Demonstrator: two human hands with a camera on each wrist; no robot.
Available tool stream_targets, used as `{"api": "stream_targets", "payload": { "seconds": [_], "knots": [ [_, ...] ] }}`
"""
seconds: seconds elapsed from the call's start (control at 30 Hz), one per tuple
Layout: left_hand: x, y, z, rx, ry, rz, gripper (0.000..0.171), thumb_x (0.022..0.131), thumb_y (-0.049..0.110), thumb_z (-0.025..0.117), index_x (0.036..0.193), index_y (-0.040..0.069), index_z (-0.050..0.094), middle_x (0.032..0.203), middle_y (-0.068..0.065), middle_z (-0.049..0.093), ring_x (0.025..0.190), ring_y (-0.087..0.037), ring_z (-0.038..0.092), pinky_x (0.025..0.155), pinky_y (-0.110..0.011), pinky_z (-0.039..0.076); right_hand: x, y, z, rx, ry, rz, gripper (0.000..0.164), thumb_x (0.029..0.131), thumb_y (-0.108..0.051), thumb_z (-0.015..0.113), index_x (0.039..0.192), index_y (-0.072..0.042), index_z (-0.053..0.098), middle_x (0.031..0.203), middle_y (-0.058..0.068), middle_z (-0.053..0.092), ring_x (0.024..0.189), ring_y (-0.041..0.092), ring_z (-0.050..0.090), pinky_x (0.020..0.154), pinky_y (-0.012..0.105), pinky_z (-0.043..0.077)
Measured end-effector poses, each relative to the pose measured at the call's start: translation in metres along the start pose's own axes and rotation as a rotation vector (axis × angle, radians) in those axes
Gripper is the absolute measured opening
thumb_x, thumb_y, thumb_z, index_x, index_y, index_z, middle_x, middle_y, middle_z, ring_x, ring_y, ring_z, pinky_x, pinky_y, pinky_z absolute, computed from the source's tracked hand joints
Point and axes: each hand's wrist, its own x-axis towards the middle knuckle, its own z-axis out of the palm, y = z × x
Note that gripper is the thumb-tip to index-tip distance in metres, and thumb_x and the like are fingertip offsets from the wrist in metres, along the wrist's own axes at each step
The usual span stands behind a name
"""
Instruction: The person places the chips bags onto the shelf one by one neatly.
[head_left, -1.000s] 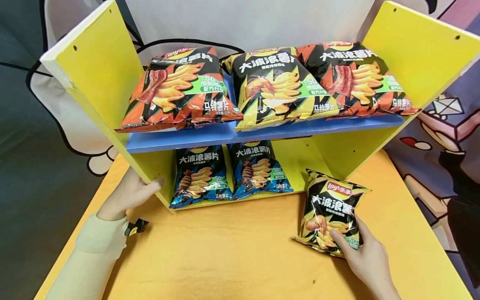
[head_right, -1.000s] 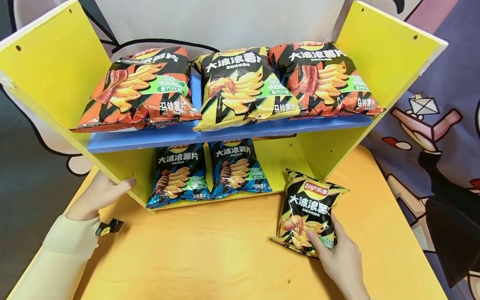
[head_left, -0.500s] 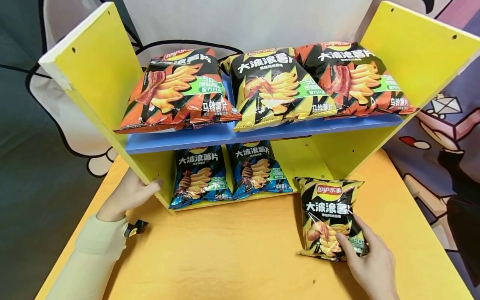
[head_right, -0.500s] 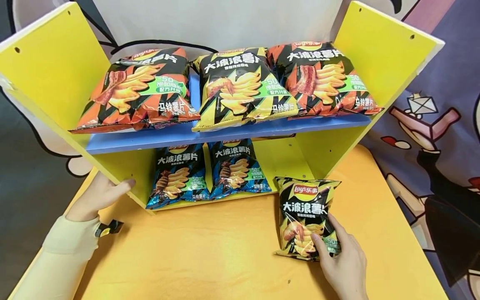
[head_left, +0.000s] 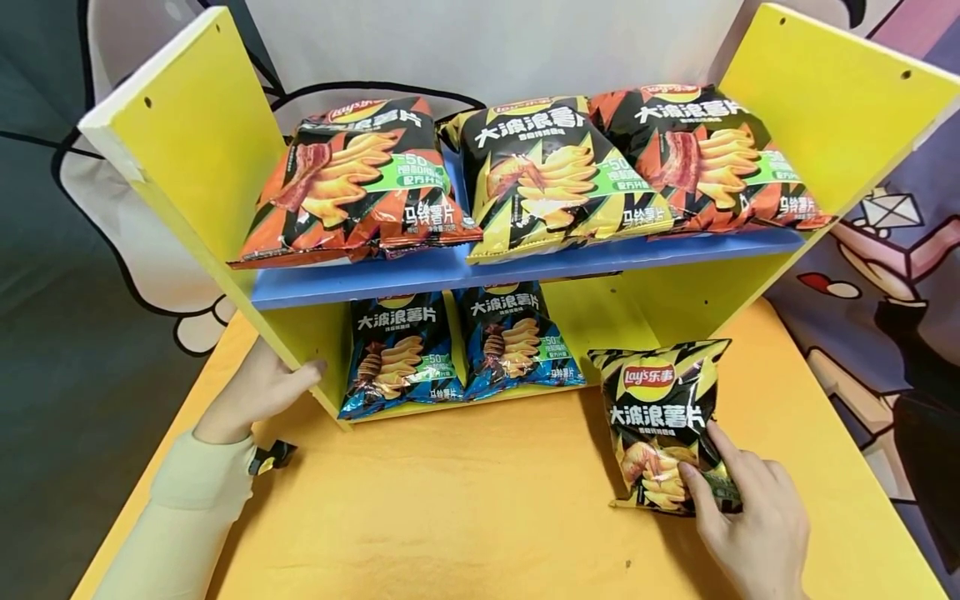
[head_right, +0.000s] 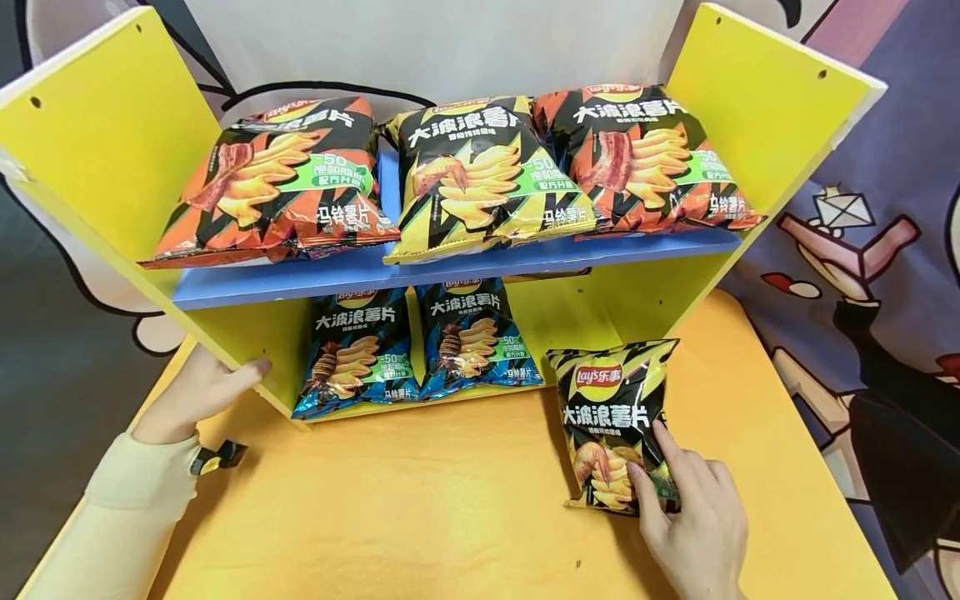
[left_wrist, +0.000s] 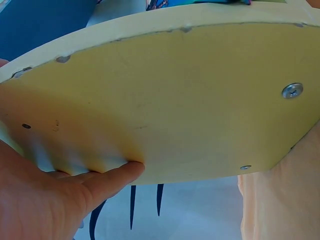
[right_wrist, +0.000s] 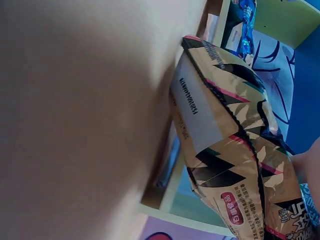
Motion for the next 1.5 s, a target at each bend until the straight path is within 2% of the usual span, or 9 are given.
{"api": "stream_targets", "payload": {
  "seconds": [0.27, 0.5, 0.7, 0.83, 0.93, 1.17, 1.3, 1.5],
  "knots": [
    [-0.001, 0.0, 0.0, 0.001, 0.0, -0.01, 0.039, 0.074, -0.017, 0.056, 0.11, -0.007, 0.044, 0.086, -0.006, 0.041, 0.075, -0.015, 0.042, 0.07, -0.028, 0.032, 0.034, -0.004, 0.004, -0.027, 0.039, -0.114, 0.057, 0.101, -0.052, 0.057, 0.127, -0.005, 0.073, 0.079, 0.019, 0.071, 0.065, 0.038, 0.051, 0.067, 0.042, 0.034],
    [-0.001, 0.0, -0.002, 0.017, -0.016, -0.029, 0.043, 0.076, -0.016, 0.056, 0.115, -0.008, 0.042, 0.091, -0.006, 0.042, 0.079, -0.015, 0.042, 0.073, -0.028, 0.033, 0.064, -0.002, 0.018, -0.04, 0.075, -0.167, 0.053, 0.1, -0.05, 0.058, 0.129, -0.009, 0.073, 0.081, 0.02, 0.072, 0.066, 0.041, 0.052, 0.065, 0.049, 0.037],
    [0.0, -0.001, -0.002, 0.006, -0.027, -0.01, 0.049, 0.076, -0.016, 0.055, 0.122, -0.008, 0.042, 0.096, -0.008, 0.044, 0.083, -0.014, 0.044, 0.076, -0.027, 0.034, 0.085, 0.006, 0.036, -0.041, 0.006, -0.187, 0.05, 0.098, -0.045, 0.061, 0.136, -0.013, 0.069, 0.086, 0.017, 0.073, 0.073, 0.043, 0.057, 0.067, 0.054, 0.041],
    [0.0, -0.001, -0.001, -0.005, -0.012, 0.005, 0.046, 0.075, -0.016, 0.056, 0.118, -0.009, 0.043, 0.092, -0.008, 0.044, 0.08, -0.015, 0.044, 0.074, -0.027, 0.033, 0.1, 0.009, 0.047, -0.049, -0.041, -0.2, 0.05, 0.095, -0.037, 0.065, 0.139, -0.014, 0.067, 0.09, 0.017, 0.074, 0.075, 0.042, 0.057, 0.067, 0.053, 0.042],
    [0.0, -0.001, 0.0, -0.012, -0.002, 0.003, 0.042, 0.074, -0.016, 0.056, 0.114, -0.009, 0.044, 0.089, -0.008, 0.043, 0.078, -0.016, 0.043, 0.072, -0.027, 0.033, 0.112, 0.009, 0.054, -0.068, -0.063, -0.211, 0.051, 0.093, -0.033, 0.068, 0.14, -0.014, 0.066, 0.091, 0.017, 0.073, 0.075, 0.042, 0.056, 0.068, 0.054, 0.042],
    [0.0, -0.001, -0.002, 0.006, -0.011, 0.01, 0.045, 0.074, -0.016, 0.056, 0.117, -0.01, 0.042, 0.093, -0.008, 0.044, 0.081, -0.015, 0.043, 0.075, -0.027, 0.033, 0.135, 0.013, 0.073, -0.138, -0.123, -0.234, 0.048, 0.096, -0.033, 0.066, 0.138, -0.009, 0.065, 0.096, 0.02, 0.073, 0.08, 0.044, 0.058, 0.071, 0.053, 0.044],
    [0.0, -0.001, -0.002, 0.009, -0.028, 0.006, 0.049, 0.075, -0.016, 0.056, 0.122, -0.009, 0.041, 0.098, -0.01, 0.046, 0.085, -0.015, 0.044, 0.077, -0.026, 0.033, 0.142, 0.017, 0.084, -0.137, -0.158, -0.222, 0.047, 0.095, -0.033, 0.067, 0.132, -0.004, 0.067, 0.099, 0.023, 0.074, 0.084, 0.045, 0.061, 0.077, 0.052, 0.047],
    [-0.002, -0.001, -0.001, 0.002, -0.004, -0.011, 0.053, 0.074, -0.015, 0.057, 0.125, -0.01, 0.042, 0.101, -0.013, 0.046, 0.088, -0.017, 0.045, 0.076, -0.026, 0.033, 0.148, 0.021, 0.096, -0.11, -0.186, -0.159, 0.046, 0.091, -0.029, 0.072, 0.128, -0.001, 0.069, 0.104, 0.025, 0.075, 0.087, 0.046, 0.062, 0.078, 0.054, 0.049]
  ]
}}
